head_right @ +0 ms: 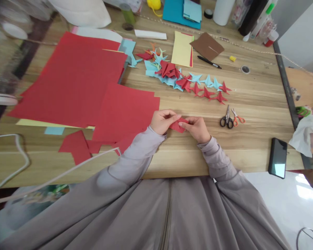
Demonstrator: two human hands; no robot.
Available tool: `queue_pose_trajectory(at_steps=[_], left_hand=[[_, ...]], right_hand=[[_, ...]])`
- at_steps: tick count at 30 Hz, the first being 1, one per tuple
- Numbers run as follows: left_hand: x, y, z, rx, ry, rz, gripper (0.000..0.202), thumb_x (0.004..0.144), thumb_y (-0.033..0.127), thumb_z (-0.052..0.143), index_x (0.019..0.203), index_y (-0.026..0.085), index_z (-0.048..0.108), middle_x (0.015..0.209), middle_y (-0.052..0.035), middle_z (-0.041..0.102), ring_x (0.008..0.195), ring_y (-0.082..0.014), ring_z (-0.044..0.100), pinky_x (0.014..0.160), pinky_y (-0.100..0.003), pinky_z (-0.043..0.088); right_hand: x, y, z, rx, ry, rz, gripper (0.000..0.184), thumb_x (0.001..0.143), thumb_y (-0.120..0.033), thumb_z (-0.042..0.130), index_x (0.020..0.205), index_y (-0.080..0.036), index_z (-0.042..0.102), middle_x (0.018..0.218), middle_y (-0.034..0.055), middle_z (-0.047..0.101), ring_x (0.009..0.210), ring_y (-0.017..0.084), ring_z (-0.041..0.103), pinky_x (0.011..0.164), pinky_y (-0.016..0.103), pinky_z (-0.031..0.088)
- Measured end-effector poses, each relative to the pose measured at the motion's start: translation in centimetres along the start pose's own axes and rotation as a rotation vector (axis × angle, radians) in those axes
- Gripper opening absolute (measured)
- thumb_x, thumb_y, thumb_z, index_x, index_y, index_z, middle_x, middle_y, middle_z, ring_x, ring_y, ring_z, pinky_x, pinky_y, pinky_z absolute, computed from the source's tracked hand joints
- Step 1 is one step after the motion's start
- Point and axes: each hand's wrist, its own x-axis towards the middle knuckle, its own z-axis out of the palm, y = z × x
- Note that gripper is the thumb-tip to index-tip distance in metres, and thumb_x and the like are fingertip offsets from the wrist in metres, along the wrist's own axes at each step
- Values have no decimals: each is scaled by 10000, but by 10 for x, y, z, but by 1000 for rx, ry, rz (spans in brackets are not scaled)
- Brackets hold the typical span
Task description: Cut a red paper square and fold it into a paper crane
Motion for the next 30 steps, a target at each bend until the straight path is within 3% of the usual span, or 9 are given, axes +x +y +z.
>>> queue_pose_trajectory(at_steps=[9,16,30], left_hand=[[0,-6,-1,47,-66,-5,254,638,391,714,618,143,663,536,10,583,514,-91,465,503,-232,371],[-1,-2,-1,85,-7,26,241,645,380,709,611,144,674,552,2,608,523,-93,472,503,-231,377],[-1,-2,-1,100,0,14,222,619,363,727,610,146,684,530,9,602,507,-91,471,491,-231,386]], right_hand=[[0,0,-1,10,-1,-8,336,609,-459,758,573,-143,649,509,-11,596,483,83,475,500,233,379],[1,3,-2,46,-37,-18,302,619,-427,770,650,-143,672,570,-5,631,522,89,521,535,233,422],[0,-1,-3,46,-45,-47,314,635,-459,747,611,-152,684,536,-13,613,501,83,489,516,231,418]])
